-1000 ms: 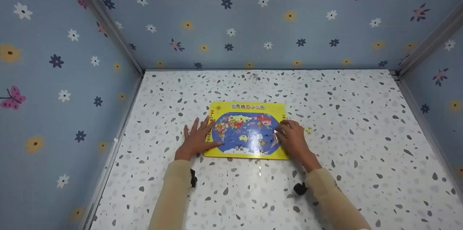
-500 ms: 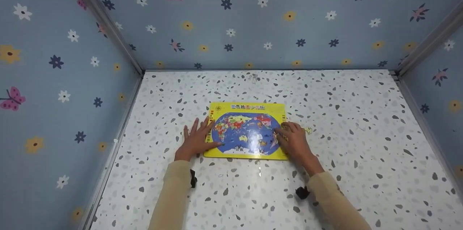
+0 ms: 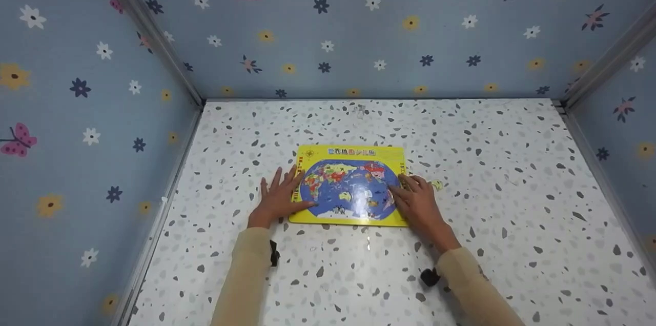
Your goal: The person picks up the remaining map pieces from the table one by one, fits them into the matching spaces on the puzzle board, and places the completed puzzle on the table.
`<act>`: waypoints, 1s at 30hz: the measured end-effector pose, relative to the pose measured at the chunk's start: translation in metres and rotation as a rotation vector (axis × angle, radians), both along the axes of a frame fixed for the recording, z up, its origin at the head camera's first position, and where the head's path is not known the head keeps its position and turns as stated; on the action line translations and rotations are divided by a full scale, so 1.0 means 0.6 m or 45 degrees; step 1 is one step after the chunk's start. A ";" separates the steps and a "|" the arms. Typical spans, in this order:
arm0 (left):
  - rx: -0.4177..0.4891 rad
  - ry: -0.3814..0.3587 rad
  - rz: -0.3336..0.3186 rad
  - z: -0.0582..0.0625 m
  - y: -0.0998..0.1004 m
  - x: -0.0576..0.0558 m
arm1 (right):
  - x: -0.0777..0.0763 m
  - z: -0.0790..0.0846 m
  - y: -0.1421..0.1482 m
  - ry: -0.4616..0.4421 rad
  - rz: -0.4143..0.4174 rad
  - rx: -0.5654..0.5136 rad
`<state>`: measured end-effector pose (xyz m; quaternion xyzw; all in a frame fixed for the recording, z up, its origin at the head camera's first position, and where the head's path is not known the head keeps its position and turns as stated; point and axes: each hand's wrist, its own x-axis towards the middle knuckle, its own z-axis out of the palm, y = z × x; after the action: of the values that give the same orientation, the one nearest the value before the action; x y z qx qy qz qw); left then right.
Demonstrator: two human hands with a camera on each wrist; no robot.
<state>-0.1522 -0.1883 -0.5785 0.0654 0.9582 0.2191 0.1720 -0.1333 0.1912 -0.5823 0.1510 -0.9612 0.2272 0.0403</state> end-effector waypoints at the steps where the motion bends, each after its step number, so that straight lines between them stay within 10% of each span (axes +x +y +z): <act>1: -0.003 -0.006 0.002 0.000 0.000 0.000 | 0.000 0.000 0.000 -0.004 -0.002 0.004; 30: 0.026 0.012 0.000 0.004 0.000 0.001 | 0.004 0.004 0.007 0.122 -0.055 -0.176</act>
<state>-0.1515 -0.1881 -0.5762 0.0680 0.9567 0.2287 0.1668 -0.1308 0.1955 -0.5799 0.1378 -0.9432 0.2847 0.1015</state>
